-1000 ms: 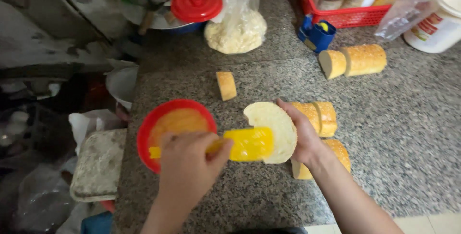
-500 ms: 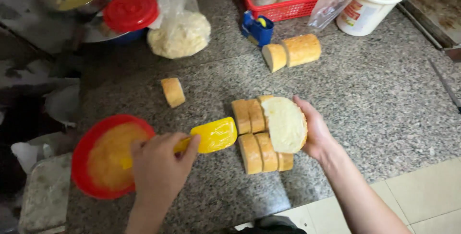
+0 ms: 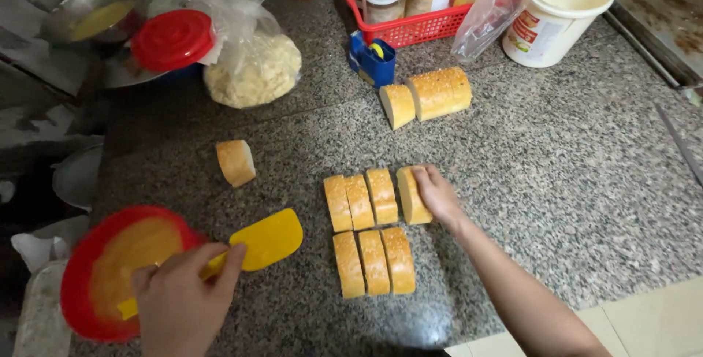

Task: Spread a yellow mixture onto slices of bread using a spatula.

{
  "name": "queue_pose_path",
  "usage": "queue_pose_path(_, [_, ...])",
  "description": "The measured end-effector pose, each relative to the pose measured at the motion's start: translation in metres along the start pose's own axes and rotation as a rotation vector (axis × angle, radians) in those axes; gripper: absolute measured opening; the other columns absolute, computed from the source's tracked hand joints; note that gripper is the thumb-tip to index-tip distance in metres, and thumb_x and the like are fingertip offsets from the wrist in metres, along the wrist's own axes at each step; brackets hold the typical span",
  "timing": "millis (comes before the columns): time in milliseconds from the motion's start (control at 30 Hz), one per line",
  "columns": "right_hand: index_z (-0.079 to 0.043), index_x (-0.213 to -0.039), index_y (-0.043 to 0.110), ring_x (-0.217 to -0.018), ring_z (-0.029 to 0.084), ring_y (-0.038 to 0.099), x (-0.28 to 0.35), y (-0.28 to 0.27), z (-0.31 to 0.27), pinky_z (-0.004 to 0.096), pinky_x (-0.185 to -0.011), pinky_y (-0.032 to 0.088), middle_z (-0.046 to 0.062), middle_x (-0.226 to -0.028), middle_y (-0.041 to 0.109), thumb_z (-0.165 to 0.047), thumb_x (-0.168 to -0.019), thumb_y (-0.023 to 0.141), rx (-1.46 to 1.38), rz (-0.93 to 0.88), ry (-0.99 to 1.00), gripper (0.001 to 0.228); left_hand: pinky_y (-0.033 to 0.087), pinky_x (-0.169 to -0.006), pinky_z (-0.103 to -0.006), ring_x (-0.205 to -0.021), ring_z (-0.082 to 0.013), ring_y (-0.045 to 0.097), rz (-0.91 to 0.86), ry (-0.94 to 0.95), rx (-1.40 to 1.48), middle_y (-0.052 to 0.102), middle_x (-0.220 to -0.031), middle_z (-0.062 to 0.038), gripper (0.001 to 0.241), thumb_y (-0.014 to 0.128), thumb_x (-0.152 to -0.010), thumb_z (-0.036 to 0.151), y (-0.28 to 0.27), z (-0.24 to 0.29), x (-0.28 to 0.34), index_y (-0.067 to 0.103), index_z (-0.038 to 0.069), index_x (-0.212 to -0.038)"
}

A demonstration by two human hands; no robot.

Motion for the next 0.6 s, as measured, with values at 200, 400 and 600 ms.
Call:
queue_pose_path(200, [-0.015, -0.142, 0.049, -0.080, 0.025, 0.074, -0.016, 0.017, -0.005, 0.036, -0.065, 0.064, 0.017, -0.108, 0.072, -0.047, -0.105, 0.031, 0.020, -0.079, 0.057, 0.052, 0.037, -0.087, -0.0291, -0.058, -0.0125, 0.064, -0.140, -0.093, -0.077, 0.074, -0.061, 0.007, 0.040, 0.056, -0.092, 0.064, 0.015, 0.003, -0.011, 0.076, 0.030, -0.087])
queue_pose_path(400, [-0.014, -0.159, 0.029, -0.154, 0.038, 0.023, -0.029, 0.027, 0.003, 0.059, -0.124, 0.023, 0.013, -0.168, 0.022, -0.059, -0.097, 0.022, 0.227, -0.039, 0.004, 0.077, 0.034, -0.084, -0.0315, -0.050, -0.0140, 0.059, -0.134, -0.041, -0.009, 0.072, -0.055, 0.005, 0.037, 0.061, -0.091, 0.059, 0.022, 0.005, -0.019, 0.078, 0.026, -0.088])
queue_pose_path(600, [-0.014, -0.153, 0.042, -0.133, 0.041, 0.043, -0.046, 0.017, -0.012, 0.067, -0.109, 0.037, 0.026, -0.147, 0.039, -0.063, -0.097, 0.026, 0.171, 0.095, -0.112, 0.077, 0.039, -0.080, -0.0327, -0.049, -0.0156, 0.061, -0.067, 0.007, -0.060, 0.073, -0.058, 0.003, 0.033, 0.064, -0.091, 0.057, 0.034, -0.003, -0.021, 0.077, 0.026, -0.088])
Point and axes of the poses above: each hand's wrist, its own x-axis away from the middle knuckle, its own y-axis out of the palm, z = x × y, the point moved 6 cm from there along -x, towards the middle knuckle
